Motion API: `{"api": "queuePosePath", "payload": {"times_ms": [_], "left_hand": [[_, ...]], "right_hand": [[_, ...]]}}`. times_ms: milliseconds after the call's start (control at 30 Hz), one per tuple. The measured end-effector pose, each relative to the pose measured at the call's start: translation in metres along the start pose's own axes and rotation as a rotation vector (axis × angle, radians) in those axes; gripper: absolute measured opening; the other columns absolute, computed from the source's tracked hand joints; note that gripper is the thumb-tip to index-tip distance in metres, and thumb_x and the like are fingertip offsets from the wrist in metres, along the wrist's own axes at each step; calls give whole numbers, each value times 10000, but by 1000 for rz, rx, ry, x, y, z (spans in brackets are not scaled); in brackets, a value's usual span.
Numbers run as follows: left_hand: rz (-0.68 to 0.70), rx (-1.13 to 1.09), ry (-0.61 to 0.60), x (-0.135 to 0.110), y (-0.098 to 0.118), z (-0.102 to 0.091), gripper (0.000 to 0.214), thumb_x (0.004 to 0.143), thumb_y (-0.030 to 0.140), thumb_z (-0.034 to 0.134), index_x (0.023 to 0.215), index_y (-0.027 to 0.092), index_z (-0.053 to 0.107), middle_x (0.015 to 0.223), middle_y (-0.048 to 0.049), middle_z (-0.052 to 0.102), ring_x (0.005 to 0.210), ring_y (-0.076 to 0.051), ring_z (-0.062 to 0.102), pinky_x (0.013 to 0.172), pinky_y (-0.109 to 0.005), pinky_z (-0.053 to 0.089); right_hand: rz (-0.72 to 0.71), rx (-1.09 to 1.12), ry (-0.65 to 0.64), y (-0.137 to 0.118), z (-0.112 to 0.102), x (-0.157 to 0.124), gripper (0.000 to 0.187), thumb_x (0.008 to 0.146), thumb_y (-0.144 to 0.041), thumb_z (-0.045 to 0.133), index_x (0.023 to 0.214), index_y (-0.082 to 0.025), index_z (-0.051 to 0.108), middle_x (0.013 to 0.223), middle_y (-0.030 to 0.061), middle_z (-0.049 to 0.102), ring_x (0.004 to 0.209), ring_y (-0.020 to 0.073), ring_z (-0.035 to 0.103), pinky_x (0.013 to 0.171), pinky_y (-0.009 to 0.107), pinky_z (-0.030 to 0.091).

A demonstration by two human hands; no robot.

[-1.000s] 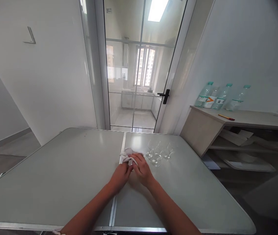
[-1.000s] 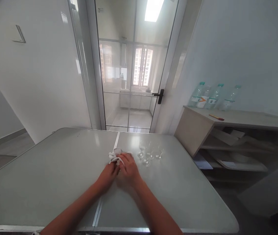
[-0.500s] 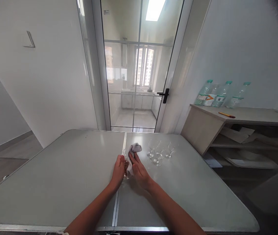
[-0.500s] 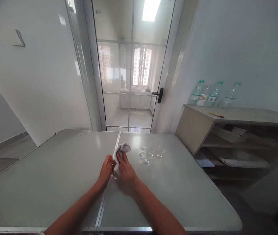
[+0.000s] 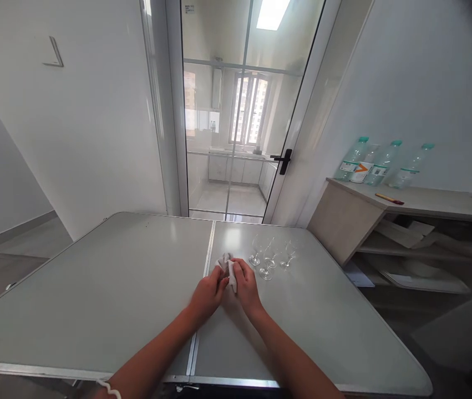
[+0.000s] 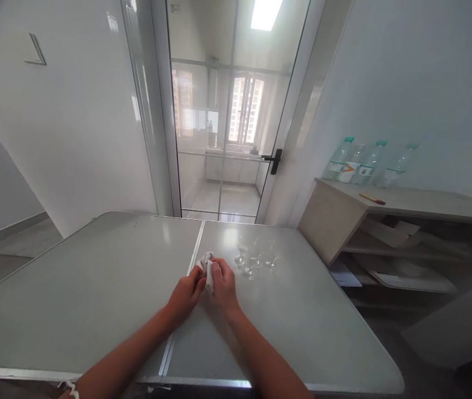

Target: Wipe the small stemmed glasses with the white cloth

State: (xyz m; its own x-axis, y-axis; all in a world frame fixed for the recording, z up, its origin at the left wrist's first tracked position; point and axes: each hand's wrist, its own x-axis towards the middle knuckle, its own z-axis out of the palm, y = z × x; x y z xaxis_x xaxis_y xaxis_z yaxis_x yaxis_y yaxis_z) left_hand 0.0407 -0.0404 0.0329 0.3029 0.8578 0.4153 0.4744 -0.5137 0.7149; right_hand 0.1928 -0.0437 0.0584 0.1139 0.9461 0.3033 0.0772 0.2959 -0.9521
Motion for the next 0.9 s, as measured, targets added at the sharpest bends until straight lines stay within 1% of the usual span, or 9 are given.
{"api": "queuePosePath", "payload": {"times_ms": [133, 267, 333, 433, 567, 633, 700, 833, 900], "left_hand": [[-57, -4, 75, 1, -4, 4, 197, 963, 407, 505, 868, 249, 435, 662, 43, 548, 555, -161, 530, 587, -252, 327], [-206, -293, 146, 4, 0, 3, 275, 990, 525, 453, 968, 252, 437, 623, 67, 547, 505, -151, 524, 544, -238, 364], [-256, -404, 160, 4, 3, 2, 322, 1010, 558, 390, 1071, 248, 454, 614, 72, 550, 496, -150, 517, 519, -233, 367], [-252, -363, 132, 5, 3, 1, 418, 1023, 564, 367, 1245, 246, 522, 633, 59, 557, 548, -156, 533, 564, -250, 408], [-167, -285, 215, 8, -4, 6, 507, 1045, 538, 306, 1378, 273, 581, 992, -53, 629, 924, -212, 634, 869, -362, 510], [-144, -242, 255, 8, -8, 10, 500, 1040, 538, 322, 1359, 289, 615, 1150, -87, 577, 1102, -240, 589, 1008, -421, 476], [-120, -208, 223, 8, -12, 14, 471, 1016, 546, 409, 1367, 302, 606, 1219, -95, 542, 1200, -261, 537, 1083, -467, 434], [-91, -264, 189, 8, -12, 17, 527, 956, 561, 549, 1400, 278, 555, 1287, -110, 501, 1250, -279, 514, 1081, -481, 449], [-98, -317, 219, 10, -9, 15, 542, 952, 571, 550, 1399, 264, 553, 1293, -114, 489, 1241, -276, 532, 1066, -464, 465]], "right_hand": [[126, 84, 39, 3, 7, -2, 475, 982, -602, 422, 810, -208, 624, 725, -7, 584, 679, 156, 517, 658, 269, 441], [269, 331, -58, 13, 13, -5, 533, 946, -722, 423, 917, -228, 621, 741, -10, 608, 669, 164, 557, 627, 276, 461], [248, 370, -102, 20, 15, -6, 528, 945, -729, 432, 1003, -244, 634, 826, 4, 650, 746, 178, 600, 692, 292, 497], [137, 274, -118, 28, 17, -7, 496, 927, -702, 519, 1111, -259, 648, 1025, 36, 676, 945, 201, 628, 885, 323, 507], [13, 158, -68, 24, 16, -8, 395, 956, -584, 566, 1193, -275, 635, 1184, 61, 643, 1117, 213, 584, 1014, 349, 461], [-1, 177, -79, 20, 15, -7, 366, 977, -516, 552, 1244, -274, 620, 1170, 57, 657, 1079, 206, 599, 966, 334, 484], [32, 212, -89, 19, 12, -5, 346, 969, -455, 551, 1227, -243, 643, 1062, 46, 692, 944, 196, 624, 853, 307, 511], [111, 168, 23, 29, 8, 1, 288, 897, -415, 589, 930, -161, 721, 777, 24, 673, 714, 171, 563, 657, 271, 474], [147, 170, 6, 33, 8, 0, 320, 882, -450, 603, 861, -153, 719, 721, 19, 655, 670, 165, 538, 616, 265, 451]]}}
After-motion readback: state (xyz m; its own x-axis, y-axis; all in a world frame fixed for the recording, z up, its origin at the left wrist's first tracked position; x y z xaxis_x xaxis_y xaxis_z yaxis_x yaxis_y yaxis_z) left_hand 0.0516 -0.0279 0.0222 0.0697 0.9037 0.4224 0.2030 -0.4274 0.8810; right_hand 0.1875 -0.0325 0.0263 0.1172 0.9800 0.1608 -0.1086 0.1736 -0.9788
